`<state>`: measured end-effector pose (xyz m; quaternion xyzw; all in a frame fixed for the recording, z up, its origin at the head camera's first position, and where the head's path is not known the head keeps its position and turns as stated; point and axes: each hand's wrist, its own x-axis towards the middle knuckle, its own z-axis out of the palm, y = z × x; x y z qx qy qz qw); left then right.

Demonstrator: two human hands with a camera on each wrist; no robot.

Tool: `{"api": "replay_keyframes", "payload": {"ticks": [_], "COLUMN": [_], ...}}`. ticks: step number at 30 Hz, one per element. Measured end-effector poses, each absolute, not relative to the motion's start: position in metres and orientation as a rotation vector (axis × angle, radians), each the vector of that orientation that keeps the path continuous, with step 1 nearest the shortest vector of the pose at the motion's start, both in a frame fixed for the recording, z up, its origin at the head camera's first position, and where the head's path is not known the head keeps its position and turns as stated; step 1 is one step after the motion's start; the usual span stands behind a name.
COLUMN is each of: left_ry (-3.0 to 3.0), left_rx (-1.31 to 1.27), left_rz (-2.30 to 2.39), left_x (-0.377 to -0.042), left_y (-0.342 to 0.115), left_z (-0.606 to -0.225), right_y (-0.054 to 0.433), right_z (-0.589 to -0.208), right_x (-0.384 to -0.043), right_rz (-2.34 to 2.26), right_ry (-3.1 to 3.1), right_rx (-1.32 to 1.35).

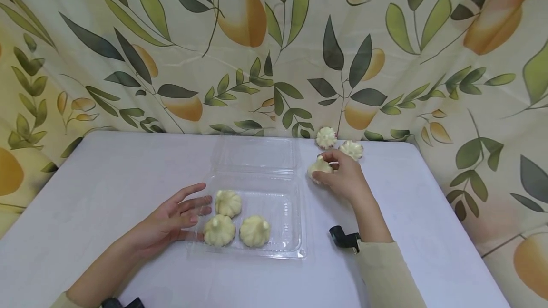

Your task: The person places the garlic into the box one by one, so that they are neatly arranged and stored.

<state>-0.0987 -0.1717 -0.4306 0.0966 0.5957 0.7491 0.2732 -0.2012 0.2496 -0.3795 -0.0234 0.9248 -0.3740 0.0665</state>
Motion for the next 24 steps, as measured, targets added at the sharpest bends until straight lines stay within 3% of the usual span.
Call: {"api": "replay_keyframes", "payload": {"ticks": [24], "left_ry": [1.593], "left_rx": [0.253], "left_rz": [2.019], "left_x": [-0.098], "left_y": [-0.172], "left_z": [-0.428], "right_y": [0.237], "right_z": [-0.353], "right_x": [-0.19], "right_rz": [-1.226], "right_ry": [2.861], "right_rx": [-0.128]}}
